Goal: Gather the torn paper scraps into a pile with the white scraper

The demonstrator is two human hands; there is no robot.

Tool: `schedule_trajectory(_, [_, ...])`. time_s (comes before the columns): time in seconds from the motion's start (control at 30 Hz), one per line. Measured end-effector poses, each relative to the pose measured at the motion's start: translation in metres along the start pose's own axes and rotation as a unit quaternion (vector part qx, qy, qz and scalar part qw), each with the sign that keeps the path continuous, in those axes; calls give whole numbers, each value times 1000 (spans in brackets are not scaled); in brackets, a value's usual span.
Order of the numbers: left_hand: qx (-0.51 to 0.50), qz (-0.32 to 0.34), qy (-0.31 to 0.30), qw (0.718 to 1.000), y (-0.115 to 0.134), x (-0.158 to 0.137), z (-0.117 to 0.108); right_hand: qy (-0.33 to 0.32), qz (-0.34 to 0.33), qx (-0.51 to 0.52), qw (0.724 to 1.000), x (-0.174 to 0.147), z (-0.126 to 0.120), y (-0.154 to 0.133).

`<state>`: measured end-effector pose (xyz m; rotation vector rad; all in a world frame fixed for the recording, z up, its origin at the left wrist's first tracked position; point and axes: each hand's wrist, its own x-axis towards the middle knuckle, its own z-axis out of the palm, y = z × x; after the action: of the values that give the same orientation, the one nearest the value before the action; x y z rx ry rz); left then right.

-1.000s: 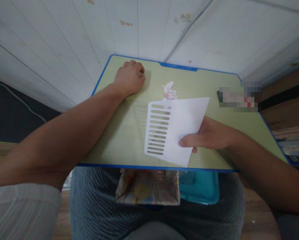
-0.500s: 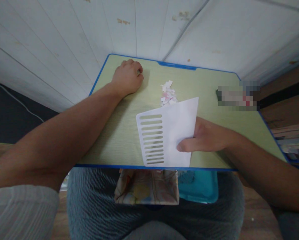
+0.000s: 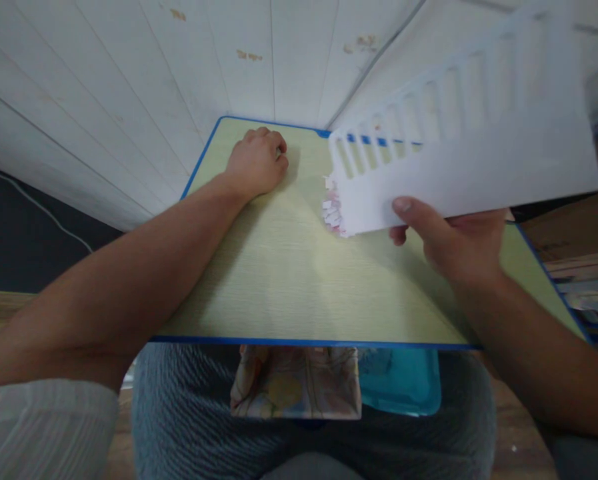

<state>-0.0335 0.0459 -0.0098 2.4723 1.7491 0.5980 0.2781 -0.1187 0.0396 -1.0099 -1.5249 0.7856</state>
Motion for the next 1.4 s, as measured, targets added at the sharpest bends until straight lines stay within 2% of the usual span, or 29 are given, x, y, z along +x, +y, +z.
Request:
schedule_trajectory(0.03, [1,-13,9,1000,0,0,1,33,-14,-28,999,2,-1,3])
schedule_trajectory(0.1, [-5,-40,22,999,0,1,1,37,-18,-68,997,5,-4,8])
schedule_trajectory(0.33, [-17,-39,16,999,-2,1,3,-71,33,-94,992,8,-1,24])
schedule_trajectory(0.53, [-34,-28,24,999,-8,3,6,-83,46,-101,990,6,1,30])
schedule_trajectory(0.8, [-35,-42,3,998,4,-2,-3,-135,74,-85,984,3,-3,25])
schedule_trajectory(0.9, [-35,-41,9,998,5,-3,-5,-141,77,-79,984,3,-4,23])
schedule_trajectory(1.1, [-8,-49,11,999,8,-3,-4,-99,75,-76,989,6,-3,19])
schedule_trajectory(1.4, [-33,-38,12,999,4,-2,-3,-129,68,-84,986,4,-2,30])
